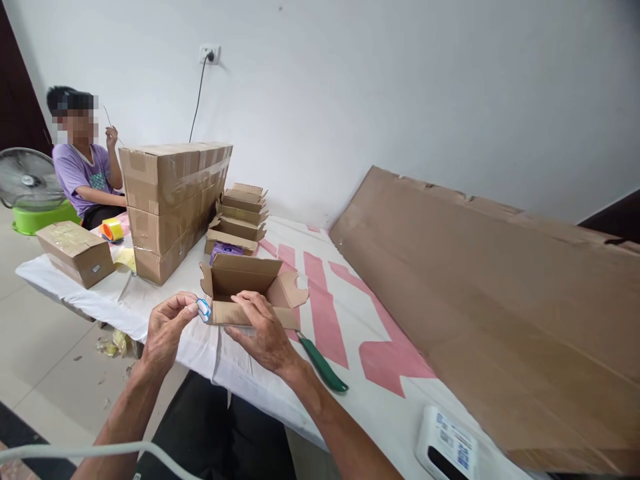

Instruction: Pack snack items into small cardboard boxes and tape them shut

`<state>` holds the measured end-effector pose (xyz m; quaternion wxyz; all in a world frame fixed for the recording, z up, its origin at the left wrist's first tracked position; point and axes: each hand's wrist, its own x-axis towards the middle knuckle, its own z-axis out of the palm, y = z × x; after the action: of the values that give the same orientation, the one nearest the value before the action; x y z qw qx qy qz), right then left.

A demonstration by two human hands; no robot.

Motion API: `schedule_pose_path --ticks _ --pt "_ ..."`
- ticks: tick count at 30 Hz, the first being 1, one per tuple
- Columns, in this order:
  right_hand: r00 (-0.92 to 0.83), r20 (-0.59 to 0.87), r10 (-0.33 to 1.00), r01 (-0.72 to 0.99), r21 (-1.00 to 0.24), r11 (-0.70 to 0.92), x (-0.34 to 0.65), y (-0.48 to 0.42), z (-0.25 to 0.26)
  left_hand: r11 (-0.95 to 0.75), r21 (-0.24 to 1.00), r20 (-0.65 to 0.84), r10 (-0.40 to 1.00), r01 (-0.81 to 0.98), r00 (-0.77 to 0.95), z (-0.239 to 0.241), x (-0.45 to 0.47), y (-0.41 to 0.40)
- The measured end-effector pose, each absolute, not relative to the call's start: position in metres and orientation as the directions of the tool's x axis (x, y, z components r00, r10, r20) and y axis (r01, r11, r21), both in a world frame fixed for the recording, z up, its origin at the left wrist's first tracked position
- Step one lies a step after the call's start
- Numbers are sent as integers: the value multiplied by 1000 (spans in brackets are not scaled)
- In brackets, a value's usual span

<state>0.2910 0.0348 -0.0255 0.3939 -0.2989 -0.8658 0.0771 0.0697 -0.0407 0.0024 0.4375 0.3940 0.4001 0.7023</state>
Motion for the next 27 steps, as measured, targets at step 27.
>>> schedule_pose_path --ticks 27 --pt "-411 539 735 -11 -809 587 249 -21 27 -355 912 259 886 -203 -385 6 91 -60"
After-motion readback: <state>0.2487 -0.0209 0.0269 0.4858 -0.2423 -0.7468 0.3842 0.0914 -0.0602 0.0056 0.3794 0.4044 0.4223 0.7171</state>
